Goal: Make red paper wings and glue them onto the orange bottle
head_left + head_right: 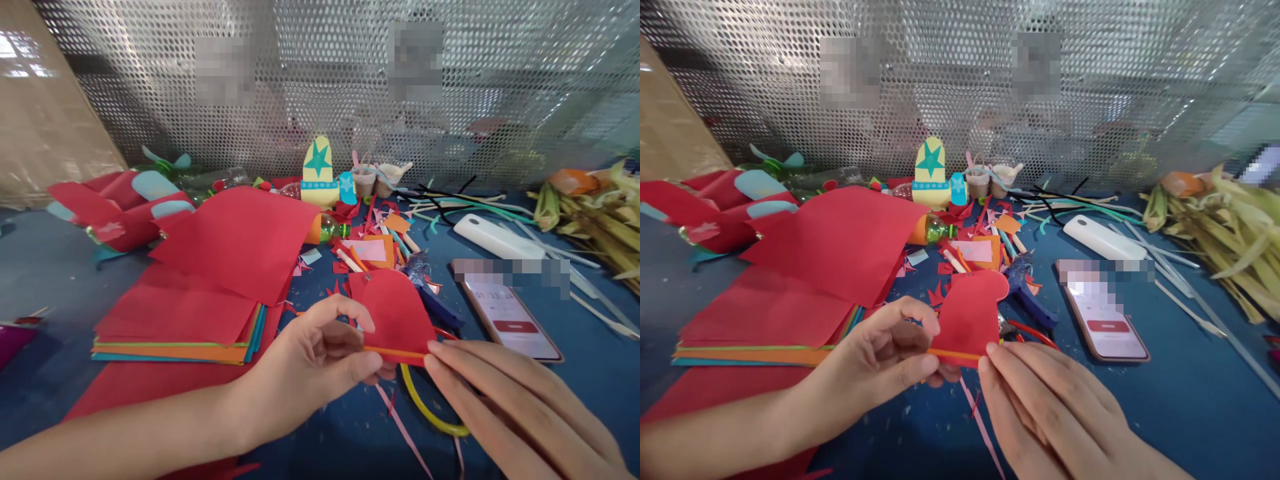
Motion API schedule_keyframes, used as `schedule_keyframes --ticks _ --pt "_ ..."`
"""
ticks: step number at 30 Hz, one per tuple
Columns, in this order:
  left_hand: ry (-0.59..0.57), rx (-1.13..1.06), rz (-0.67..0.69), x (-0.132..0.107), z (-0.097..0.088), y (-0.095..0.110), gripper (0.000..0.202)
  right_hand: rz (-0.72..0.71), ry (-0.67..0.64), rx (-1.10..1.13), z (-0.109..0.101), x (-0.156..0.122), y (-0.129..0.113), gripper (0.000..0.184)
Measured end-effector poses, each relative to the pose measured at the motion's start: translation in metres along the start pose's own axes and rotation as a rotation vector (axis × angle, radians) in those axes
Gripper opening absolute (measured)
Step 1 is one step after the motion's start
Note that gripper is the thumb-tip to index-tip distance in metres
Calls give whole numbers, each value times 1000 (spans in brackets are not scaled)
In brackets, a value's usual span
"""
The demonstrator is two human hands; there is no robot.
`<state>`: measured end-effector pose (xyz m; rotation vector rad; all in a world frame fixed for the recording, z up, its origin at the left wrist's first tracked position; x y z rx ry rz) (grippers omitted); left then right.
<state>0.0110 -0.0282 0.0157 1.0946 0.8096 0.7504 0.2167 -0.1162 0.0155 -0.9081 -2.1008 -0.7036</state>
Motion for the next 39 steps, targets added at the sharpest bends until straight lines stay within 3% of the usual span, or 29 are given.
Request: schedule_keyframes --ticks 5,9,11,14,19,22,25,31,34,37,39 --pt "60 -28 43 0 1 2 10 -63 -14 4 2 2 5 36" --pt "134 110 157 -3 0 1 11 -121 50 -7 5 5 5 37" --pt "158 206 238 -5 -1 1 11 -80 62 15 7 7 4 33" --pt "190 381 386 -7 -3 0 13 134 30 106 12 8 5 22" --pt "193 578 653 -5 -8 -3 17 613 64 375 26 6 6 26" --pt "185 642 760 -3 -9 -4 18 749 3 577 33 5 5 23" --pt "170 683 821 -2 -10 -5 15 812 -18 643 35 6 5 16" --pt "132 753 785 1 -15 -5 7 869 -19 608 39 9 5 10" --pt "121 764 714 0 -21 -9 6 867 -93 600 41 13 4 6" --pt "202 714 615 -3 -33 -20 8 793 -193 433 37 16 10 5" --pt "294 655 510 -4 -42 -27 8 715 -166 200 32 17 21 12"
Point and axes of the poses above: each hand's wrist, its own x-axis towards the middle knuckle, its own z-axis out of the palm, y = z × x, the point moved 1 cm from there along x, towards the middle knuckle, and after that the axes turned 14 degrees about y, right-handed, at the moved point
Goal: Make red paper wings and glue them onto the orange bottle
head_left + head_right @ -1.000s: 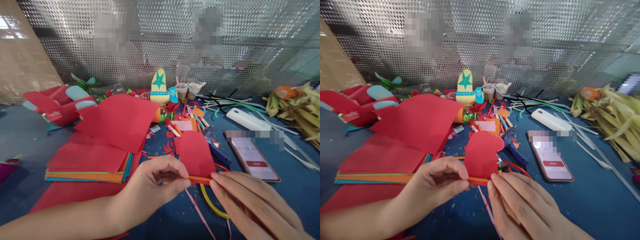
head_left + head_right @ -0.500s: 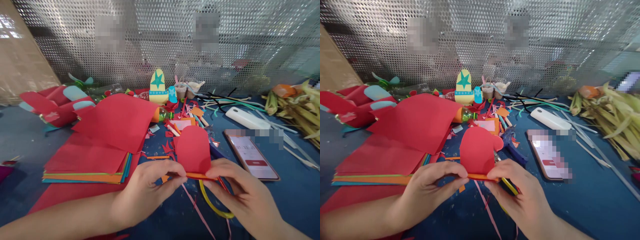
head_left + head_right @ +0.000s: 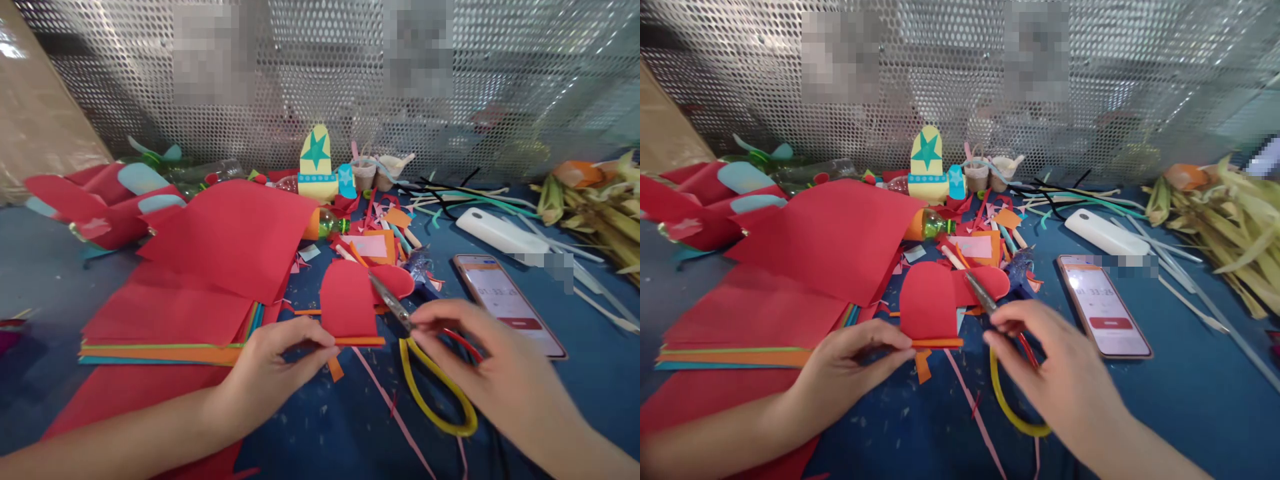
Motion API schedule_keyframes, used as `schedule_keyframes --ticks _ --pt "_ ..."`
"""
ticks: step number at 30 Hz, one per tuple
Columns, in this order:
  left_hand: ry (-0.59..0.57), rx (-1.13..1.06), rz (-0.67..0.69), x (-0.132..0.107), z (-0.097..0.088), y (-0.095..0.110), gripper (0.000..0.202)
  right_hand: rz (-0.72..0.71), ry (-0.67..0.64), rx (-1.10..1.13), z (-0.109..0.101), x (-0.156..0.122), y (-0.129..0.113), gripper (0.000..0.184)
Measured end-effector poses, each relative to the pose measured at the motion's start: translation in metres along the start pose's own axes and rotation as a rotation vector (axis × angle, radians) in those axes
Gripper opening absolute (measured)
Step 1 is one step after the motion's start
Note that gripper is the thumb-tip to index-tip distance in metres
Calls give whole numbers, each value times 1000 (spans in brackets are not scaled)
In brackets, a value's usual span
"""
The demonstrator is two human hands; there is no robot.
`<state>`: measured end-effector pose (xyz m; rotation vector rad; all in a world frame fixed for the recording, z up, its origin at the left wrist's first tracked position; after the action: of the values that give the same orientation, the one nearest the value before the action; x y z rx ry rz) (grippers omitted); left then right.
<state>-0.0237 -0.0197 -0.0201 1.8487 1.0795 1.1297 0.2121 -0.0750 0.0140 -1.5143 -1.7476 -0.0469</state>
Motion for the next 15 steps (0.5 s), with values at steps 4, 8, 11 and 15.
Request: schedule_keyframes --ticks 4,8,11,15 --pt "113 -113 -252 -3 -3 -15 6 -83 101 -452 -10 10 28 32" --pt "136 -237 -355 -3 0 -19 7 -28 -57 -565 -5 12 55 44" --pt "104 -206 -344 -4 1 -20 6 -57 -64 -581 2 9 61 52" --pt "58 -135 -296 -7 -1 -20 5 -120 -74 -593 14 4 64 67"
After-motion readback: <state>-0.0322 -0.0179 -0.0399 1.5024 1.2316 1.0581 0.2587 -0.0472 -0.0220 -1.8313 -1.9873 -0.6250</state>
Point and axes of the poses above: each hand's wrist, its own x-axis towards the middle knuckle, its own z-axis out of the palm, y = z × x, the point moved 1 cm from there along x, towards the middle knuckle, and after that the axes turned 14 degrees about y, right-handed, at the moved point
